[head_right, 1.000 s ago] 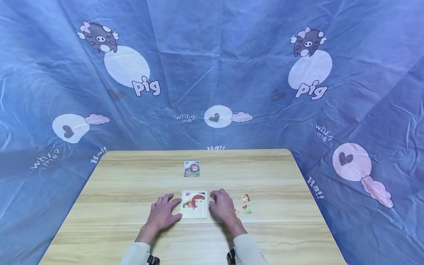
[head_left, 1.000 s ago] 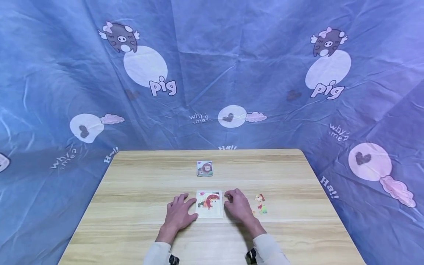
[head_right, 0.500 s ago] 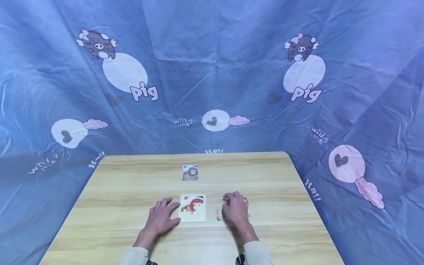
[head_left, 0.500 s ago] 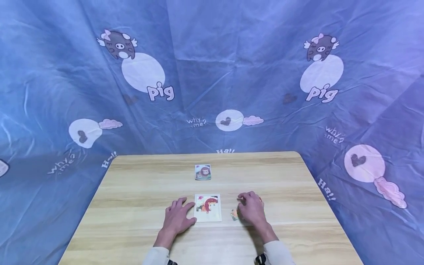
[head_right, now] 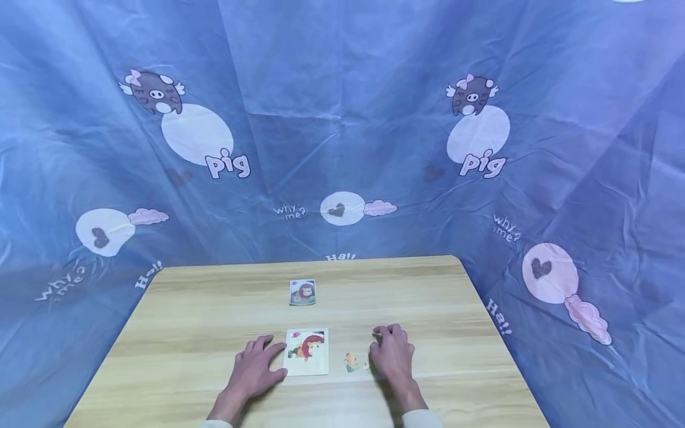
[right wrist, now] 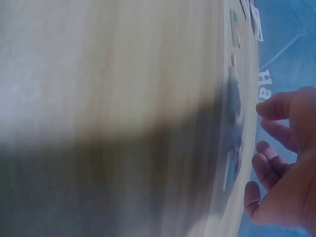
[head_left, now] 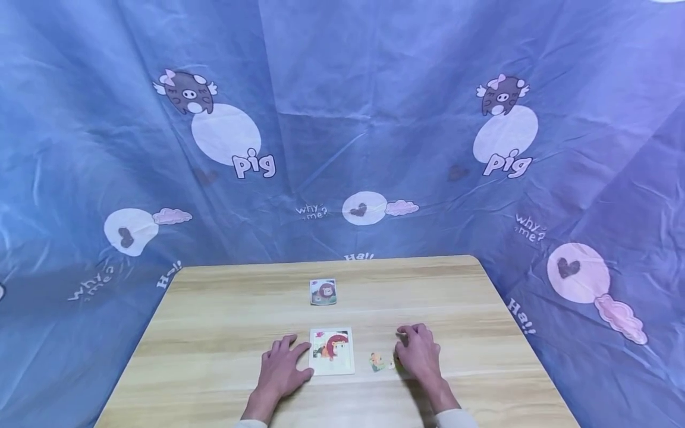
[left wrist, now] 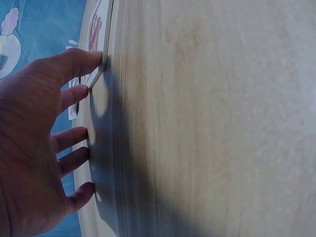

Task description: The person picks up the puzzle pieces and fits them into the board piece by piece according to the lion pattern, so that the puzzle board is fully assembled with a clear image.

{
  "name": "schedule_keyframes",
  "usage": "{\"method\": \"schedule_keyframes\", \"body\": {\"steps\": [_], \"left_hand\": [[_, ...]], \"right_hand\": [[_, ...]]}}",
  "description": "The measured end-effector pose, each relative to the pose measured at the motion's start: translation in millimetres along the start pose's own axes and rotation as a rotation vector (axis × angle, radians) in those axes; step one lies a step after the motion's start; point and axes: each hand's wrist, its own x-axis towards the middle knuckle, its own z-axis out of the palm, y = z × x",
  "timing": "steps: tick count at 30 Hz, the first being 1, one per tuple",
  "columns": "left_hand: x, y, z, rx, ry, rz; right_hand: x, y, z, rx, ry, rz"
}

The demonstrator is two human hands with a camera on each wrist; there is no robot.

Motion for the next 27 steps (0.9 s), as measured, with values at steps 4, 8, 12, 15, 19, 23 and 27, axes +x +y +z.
{"method": "schedule_keyframes", "body": {"steps": [4,8,12,15,19,23,27], "left_hand": [[-5.7,-0.7,3.2,-0.007,-0.004,-0.003],[-12.3,-2.5,7.1,0.003,-0.027,-0.017],[-14.8,-3.6,9.6,0.017,-0.028,-0.019],[-14.1,-3.4,9.5,0.013,-0.029,-0.015],[-11.1,-2.6,7.0,-0.002,-0.029,-0.022],[-5.4,-1.3,4.7,-0.003,-0.018,-0.021],[-0.4,0.0,3.9,-0.002,-0.011,-0.011]], "right_hand": [[-4.4,7.4,0.5,-0.003,0.009,0.034],[-7.9,15.4,2.7,-0.010,0.009,0.061],[-9.1,20.9,4.6,-0.007,0.000,0.077],[-9.3,22.7,4.2,-0.009,0.000,0.081],[-7.6,22.6,2.1,-0.015,0.005,0.069],[-2.9,22.8,-1.0,-0.017,0.013,0.059],[1.5,24.1,-6.0,-0.023,0.025,0.059]]}}
